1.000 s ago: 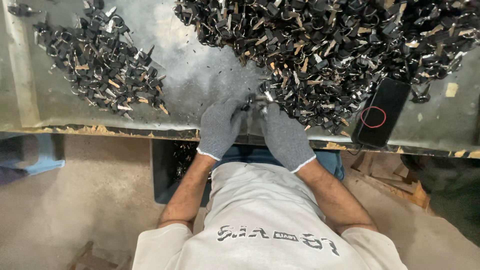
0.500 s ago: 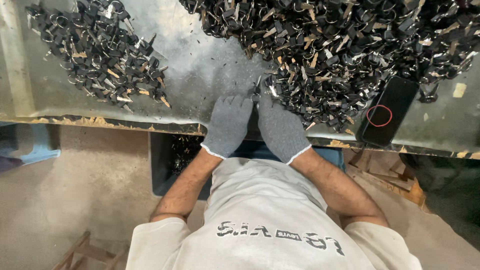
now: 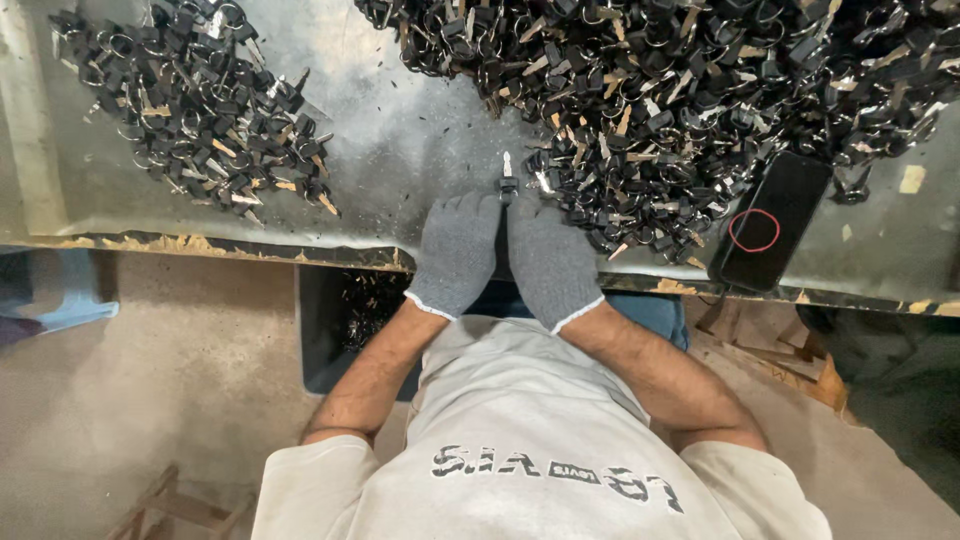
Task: The person wearing gray gloves picks small black metal parts one at a time from a large pile on the workbench, briefly handles and looks over each part, and drops it into a bin below the bench edge. The person continues this pick-inspect-drop cycle throughout the episode.
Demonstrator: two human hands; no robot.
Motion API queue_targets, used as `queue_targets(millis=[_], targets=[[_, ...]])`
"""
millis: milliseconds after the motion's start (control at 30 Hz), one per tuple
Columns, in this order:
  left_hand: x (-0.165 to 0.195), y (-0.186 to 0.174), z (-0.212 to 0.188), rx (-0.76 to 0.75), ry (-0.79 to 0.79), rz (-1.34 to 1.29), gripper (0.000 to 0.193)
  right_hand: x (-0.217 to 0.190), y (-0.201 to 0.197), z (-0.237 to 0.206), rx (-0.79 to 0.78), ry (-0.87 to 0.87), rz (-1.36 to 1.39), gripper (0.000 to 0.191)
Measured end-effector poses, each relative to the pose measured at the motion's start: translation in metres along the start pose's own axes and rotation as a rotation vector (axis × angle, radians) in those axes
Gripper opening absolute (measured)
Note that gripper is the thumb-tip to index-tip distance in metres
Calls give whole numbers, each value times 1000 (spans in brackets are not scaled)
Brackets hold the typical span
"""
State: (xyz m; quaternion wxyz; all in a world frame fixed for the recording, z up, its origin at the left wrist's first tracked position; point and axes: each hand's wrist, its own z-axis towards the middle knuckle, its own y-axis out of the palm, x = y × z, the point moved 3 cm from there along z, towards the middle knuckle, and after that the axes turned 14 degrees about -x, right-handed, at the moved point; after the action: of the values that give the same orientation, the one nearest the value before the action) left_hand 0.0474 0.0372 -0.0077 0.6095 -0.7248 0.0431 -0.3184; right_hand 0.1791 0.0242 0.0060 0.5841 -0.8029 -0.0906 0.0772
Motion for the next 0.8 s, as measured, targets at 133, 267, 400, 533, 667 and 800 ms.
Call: queue_targets(millis=[133, 267, 400, 533, 667, 800], targets=[[-1, -9, -1, 25, 17, -27, 25, 16, -7, 9, -127, -109, 244, 25], [-11, -12, -2, 73, -9, -192, 24, 33, -21, 6, -44, -296, 513, 39], [-7, 3, -6, 27, -39, -92, 25, 19, -10, -2, -27, -116, 292, 40], [-5, 1, -4, 77, 11, 12, 32, 17, -2, 5, -88, -190, 294, 28], [-13, -12, -2, -16, -148, -274, 46, 28, -8, 3, -3, -281, 380, 42], [-14, -22, -6, 19, -137, -380, 57, 18, -3, -8, 30, -202, 92, 44]])
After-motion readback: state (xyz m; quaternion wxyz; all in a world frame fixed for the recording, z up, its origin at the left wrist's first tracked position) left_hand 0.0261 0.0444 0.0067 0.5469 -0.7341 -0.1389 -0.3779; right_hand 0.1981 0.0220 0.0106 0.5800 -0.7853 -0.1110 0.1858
